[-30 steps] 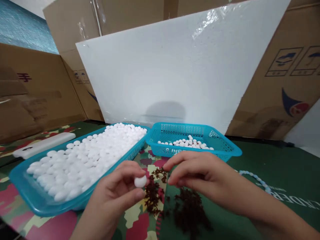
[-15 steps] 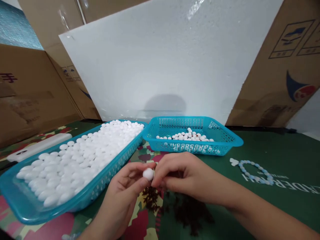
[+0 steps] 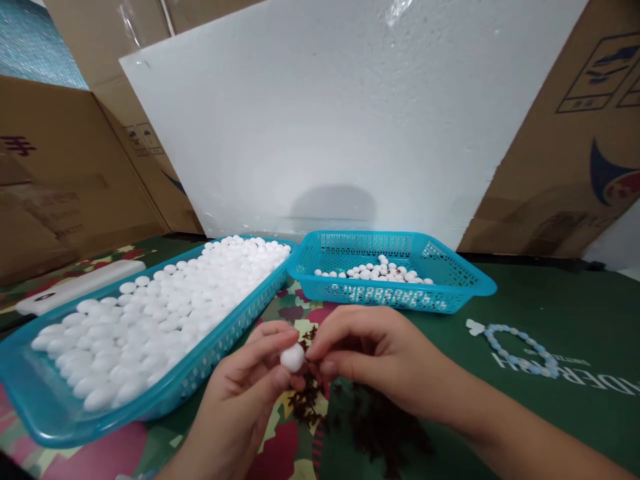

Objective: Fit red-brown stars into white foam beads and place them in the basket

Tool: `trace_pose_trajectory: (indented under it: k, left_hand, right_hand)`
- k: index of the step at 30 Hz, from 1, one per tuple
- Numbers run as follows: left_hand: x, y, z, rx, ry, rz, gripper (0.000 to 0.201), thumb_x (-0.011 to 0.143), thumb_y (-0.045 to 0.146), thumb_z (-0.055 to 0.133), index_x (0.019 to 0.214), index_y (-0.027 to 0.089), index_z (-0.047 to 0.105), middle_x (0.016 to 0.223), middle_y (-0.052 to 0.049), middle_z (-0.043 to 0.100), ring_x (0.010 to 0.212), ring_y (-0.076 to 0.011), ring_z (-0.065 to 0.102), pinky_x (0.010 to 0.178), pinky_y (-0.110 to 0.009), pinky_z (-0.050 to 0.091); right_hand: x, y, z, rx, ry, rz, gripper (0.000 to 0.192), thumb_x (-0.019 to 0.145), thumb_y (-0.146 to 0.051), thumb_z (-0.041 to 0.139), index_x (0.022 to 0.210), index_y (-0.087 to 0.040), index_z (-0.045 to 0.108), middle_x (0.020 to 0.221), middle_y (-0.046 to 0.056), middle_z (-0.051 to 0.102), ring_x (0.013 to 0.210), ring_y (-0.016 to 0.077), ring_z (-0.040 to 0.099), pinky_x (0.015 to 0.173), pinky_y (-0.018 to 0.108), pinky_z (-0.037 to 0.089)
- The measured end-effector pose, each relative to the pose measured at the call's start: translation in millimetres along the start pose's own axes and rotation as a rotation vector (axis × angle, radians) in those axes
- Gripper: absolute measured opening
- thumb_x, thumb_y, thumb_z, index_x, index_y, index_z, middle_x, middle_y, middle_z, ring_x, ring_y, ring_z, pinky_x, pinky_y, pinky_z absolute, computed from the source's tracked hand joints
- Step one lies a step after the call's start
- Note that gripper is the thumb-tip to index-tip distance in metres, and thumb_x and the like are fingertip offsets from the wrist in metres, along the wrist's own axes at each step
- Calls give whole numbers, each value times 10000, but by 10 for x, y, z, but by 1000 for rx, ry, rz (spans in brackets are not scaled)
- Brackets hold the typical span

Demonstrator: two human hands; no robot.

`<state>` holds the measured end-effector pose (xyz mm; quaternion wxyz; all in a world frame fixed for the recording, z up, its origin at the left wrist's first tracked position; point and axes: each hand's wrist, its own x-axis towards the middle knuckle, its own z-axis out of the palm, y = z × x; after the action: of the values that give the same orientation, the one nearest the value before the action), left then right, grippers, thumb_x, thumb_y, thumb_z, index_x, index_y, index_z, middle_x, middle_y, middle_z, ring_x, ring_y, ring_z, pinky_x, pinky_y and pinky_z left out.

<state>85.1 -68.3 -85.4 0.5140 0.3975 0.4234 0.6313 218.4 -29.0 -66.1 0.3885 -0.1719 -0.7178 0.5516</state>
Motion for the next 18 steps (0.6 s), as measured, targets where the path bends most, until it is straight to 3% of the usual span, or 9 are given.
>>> trace_pose_trajectory:
  k: [8, 12, 18]
  left_hand:
    - [-29, -44, -11, 4, -105, 88, 200, 472, 163, 655, 636, 271, 621, 618, 31, 531, 493, -59, 478, 412, -66, 415]
    - [-54, -33, -14, -29, -105, 90, 231, 482, 146, 652, 651, 292, 595, 595, 50, 561, 481, -53, 493, 416, -64, 411]
    - [-50, -26, -56, 47, -89, 197, 160, 476, 164, 656, 580, 260, 581, 611, 51, 515, 509, -64, 493, 408, -76, 420]
  right_hand:
    - [-28, 49, 55, 332, -28, 84, 190, 597, 5, 456, 664, -171, 484, 600, -83, 498, 542, -9, 493, 529, 77, 387]
    - [-31, 43, 66, 351, -34, 104, 190, 591, -9, 478, 662, -184, 493, 597, -86, 504, 547, -7, 493, 521, 69, 382]
    - [-68, -2, 134, 343, 24, 57, 185, 594, -13, 475, 644, -190, 488, 593, -79, 503, 544, 5, 492, 505, 68, 386]
